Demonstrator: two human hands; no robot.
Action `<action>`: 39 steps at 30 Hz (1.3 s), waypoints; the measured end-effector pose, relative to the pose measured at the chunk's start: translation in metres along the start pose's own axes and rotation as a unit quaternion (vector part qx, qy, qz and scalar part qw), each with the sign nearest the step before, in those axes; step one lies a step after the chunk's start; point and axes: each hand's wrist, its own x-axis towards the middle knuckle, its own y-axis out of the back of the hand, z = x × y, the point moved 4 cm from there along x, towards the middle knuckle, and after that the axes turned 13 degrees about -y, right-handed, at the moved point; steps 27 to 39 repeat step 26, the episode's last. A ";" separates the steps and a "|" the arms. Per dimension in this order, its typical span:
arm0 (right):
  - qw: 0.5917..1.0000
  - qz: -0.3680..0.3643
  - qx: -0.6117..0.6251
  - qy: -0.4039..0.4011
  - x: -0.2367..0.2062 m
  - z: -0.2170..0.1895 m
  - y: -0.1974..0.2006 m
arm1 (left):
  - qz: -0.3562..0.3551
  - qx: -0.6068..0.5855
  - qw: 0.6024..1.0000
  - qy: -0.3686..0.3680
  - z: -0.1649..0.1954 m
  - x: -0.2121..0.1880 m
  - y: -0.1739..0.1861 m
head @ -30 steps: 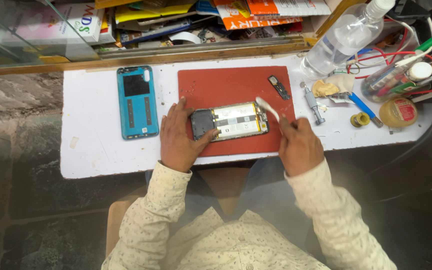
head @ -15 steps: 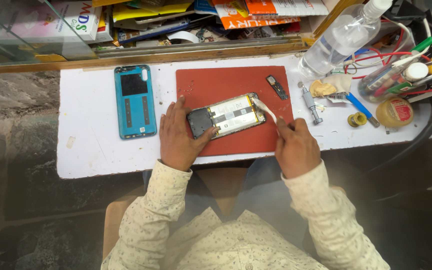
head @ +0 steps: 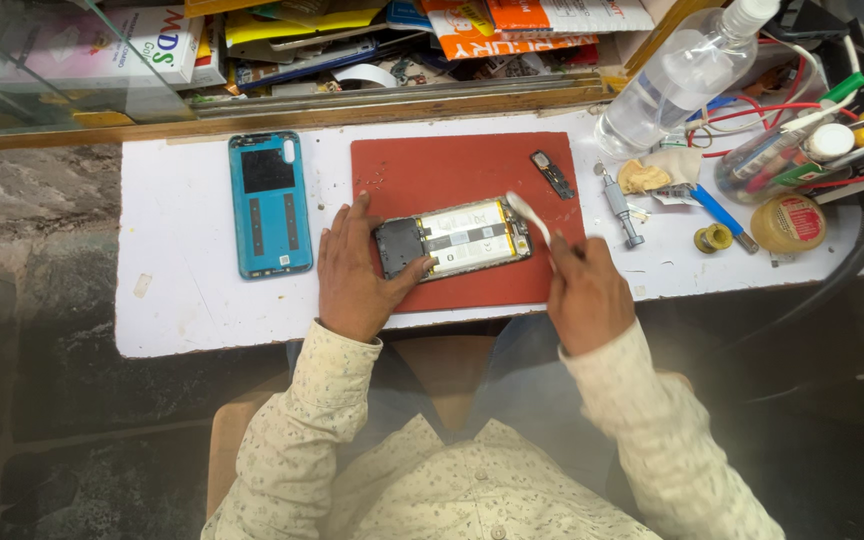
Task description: The person removes the back cover of a blue smartphone, then uses a screwdriver to unscrew and detach internal components. The person also uses a small brush to clean the interior of the phone.
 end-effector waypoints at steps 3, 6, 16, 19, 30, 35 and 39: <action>0.998 0.059 0.019 0.019 0.030 0.005 -0.002 | -0.003 0.014 1.000 0.004 0.001 0.000 0.000; 0.988 0.140 -0.040 0.051 0.065 0.010 0.004 | 0.005 0.019 1.000 -0.012 0.003 0.000 0.001; 0.841 -0.168 0.471 -0.206 0.047 0.011 -0.037 | -0.001 0.000 1.000 0.010 0.003 -0.001 0.002; 0.824 -0.209 0.465 -0.247 0.049 0.003 -0.047 | 0.006 -0.002 1.000 0.003 0.004 -0.001 0.003; 0.837 -0.188 0.440 -0.265 0.054 -0.010 -0.047 | -0.002 0.000 1.000 0.010 0.005 0.000 0.004; 0.837 -0.188 0.440 -0.265 0.054 -0.010 -0.047 | -0.002 0.000 1.000 0.010 0.005 0.000 0.004; 0.837 -0.188 0.440 -0.265 0.054 -0.010 -0.047 | -0.002 0.000 1.000 0.010 0.005 0.000 0.004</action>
